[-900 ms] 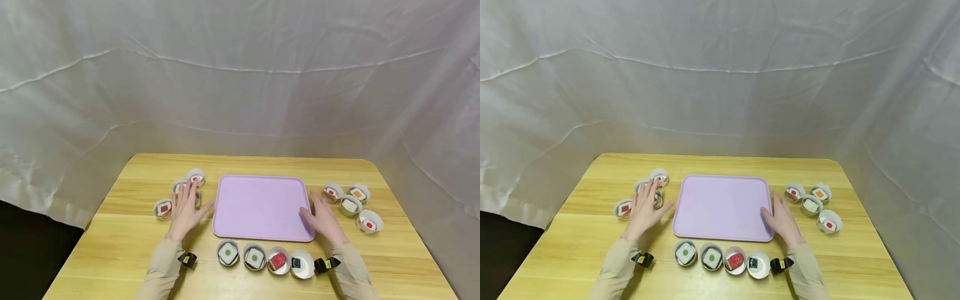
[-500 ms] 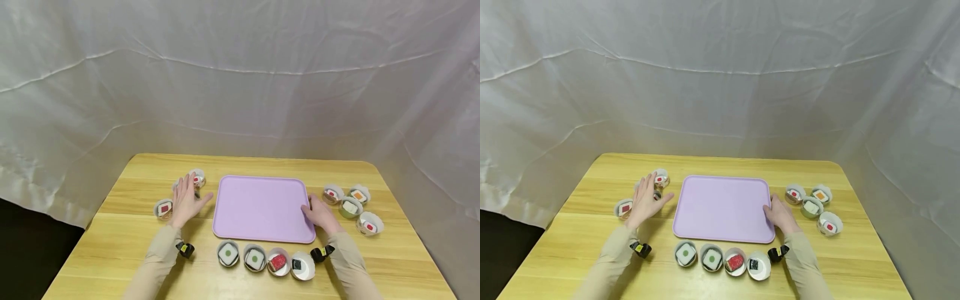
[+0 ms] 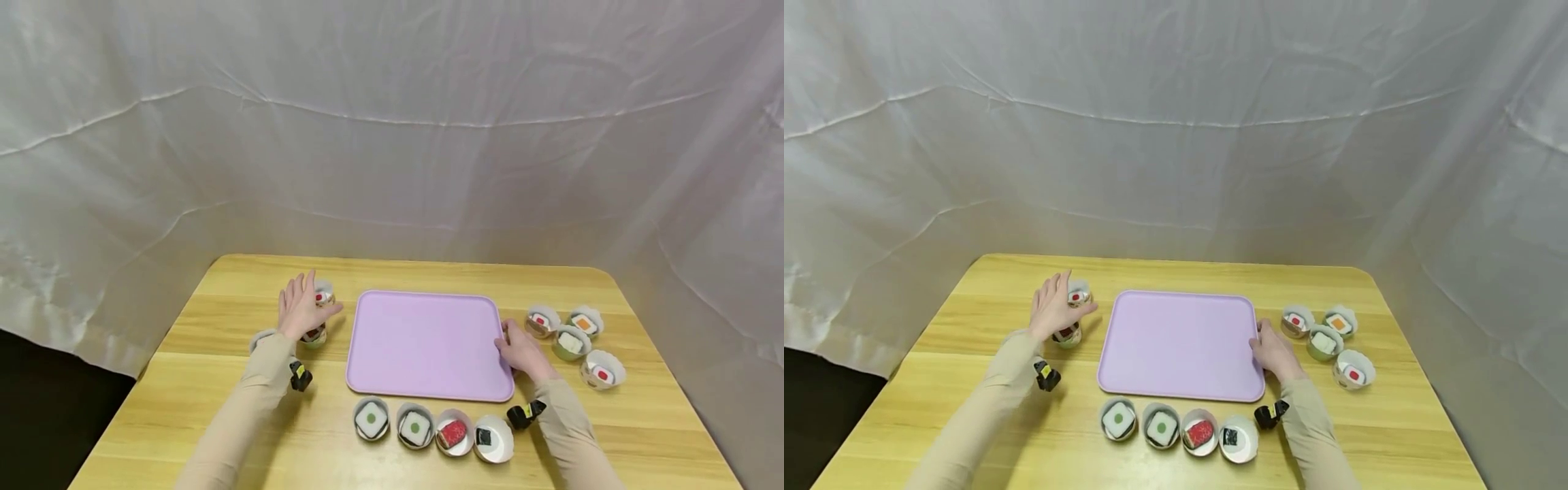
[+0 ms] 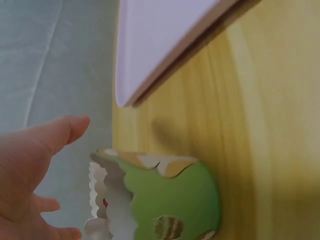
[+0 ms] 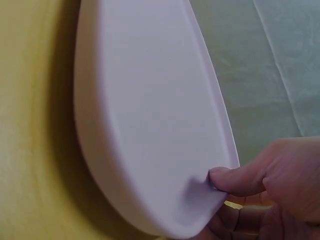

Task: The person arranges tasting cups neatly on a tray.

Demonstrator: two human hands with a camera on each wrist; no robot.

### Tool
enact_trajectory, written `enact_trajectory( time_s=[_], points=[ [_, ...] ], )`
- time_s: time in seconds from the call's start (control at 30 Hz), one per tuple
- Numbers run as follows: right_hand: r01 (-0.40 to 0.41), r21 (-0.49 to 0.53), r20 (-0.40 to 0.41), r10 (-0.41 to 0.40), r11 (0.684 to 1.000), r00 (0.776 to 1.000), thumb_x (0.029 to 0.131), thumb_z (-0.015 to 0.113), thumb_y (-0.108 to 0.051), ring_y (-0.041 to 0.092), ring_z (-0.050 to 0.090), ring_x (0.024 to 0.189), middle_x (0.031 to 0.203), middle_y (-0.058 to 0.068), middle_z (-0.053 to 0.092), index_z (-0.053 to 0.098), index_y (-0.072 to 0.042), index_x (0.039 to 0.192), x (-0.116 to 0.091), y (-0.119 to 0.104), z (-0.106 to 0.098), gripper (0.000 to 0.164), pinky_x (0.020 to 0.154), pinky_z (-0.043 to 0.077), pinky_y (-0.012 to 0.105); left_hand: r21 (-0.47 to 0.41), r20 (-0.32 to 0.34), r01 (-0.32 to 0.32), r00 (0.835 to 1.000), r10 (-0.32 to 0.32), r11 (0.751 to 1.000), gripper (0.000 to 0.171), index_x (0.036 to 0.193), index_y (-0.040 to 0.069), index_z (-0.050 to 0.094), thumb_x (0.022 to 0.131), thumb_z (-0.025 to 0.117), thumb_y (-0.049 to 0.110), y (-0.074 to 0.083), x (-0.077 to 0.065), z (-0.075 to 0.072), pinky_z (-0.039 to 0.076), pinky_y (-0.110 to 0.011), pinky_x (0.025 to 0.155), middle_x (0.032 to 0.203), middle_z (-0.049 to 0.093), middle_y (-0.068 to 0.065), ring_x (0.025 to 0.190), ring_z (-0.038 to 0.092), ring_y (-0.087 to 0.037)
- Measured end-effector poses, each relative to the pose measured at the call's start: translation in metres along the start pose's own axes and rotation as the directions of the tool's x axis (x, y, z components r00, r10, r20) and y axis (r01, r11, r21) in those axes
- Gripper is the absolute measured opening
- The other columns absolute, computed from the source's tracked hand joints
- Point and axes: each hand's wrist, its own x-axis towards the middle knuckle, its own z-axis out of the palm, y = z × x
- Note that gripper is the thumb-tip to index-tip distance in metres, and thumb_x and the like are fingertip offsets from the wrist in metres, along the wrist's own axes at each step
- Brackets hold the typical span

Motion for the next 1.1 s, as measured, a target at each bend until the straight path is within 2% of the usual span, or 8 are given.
enact_trajectory(
  time_s=[0.17,0.4,0.63,0.93,1.1],
  points=[
    [-0.009,-0.007,-0.005,0.008,1.000,1.000,0.102,0.050,-0.015,0.020,0.062,0.063,0.097,0.026,0.066,0.042,0.006,0.134,0.000,0.001,0.001,0.039,0.057,0.050,0.031,0.041,0.025,0.026,0.999,-0.027,0.999,0.106,0.161,0.007,0.011,0.085,0.072,0.051,0.002,0.015,-0.002,0.000,-0.062,0.125,0.164,0.013,-0.031,0.153,0.010,-0.049],
    [-0.012,-0.021,-0.011,0.011,1.000,1.000,0.102,0.049,-0.016,0.021,0.062,0.065,0.095,0.024,0.066,0.041,0.006,0.134,0.001,-0.001,0.002,0.039,0.058,0.049,0.032,0.071,0.073,0.046,0.996,-0.051,0.996,0.108,0.161,0.006,0.009,0.086,0.073,0.050,0.003,0.031,-0.001,-0.001,-0.061,0.125,0.163,0.014,-0.033,0.151,0.013,-0.052],
    [-0.009,-0.046,-0.020,0.008,0.999,1.000,0.102,0.051,-0.016,0.025,0.063,0.075,0.101,0.026,0.065,0.042,0.006,0.134,0.001,-0.002,0.003,0.040,0.065,0.050,0.034,0.129,0.104,0.078,0.990,-0.092,0.989,0.107,0.160,0.007,0.011,0.085,0.075,0.049,0.002,0.042,0.005,0.005,-0.062,0.125,0.160,0.023,-0.032,0.147,0.024,-0.053],
    [-0.007,-0.045,-0.024,0.006,0.999,1.000,0.102,0.051,-0.015,0.024,0.062,0.073,0.103,0.028,0.065,0.042,0.007,0.135,0.000,-0.002,0.004,0.041,0.062,0.048,0.033,0.147,0.062,0.099,0.992,-0.110,0.984,0.087,0.154,0.007,0.029,0.085,0.076,0.031,-0.003,0.051,0.015,0.022,-0.066,0.118,0.149,0.041,-0.030,0.134,0.044,-0.053],
    [-0.008,-0.048,-0.021,0.007,0.999,1.000,0.102,0.050,-0.016,0.024,0.062,0.073,0.103,0.028,0.065,0.041,0.007,0.134,0.000,-0.001,0.003,0.041,0.062,0.048,0.033,0.164,0.031,0.090,0.995,-0.096,0.982,0.069,0.140,0.005,0.047,0.082,0.078,0.026,-0.003,0.051,0.014,0.031,-0.066,0.111,0.137,0.054,-0.027,0.123,0.053,-0.052]
  ],
)
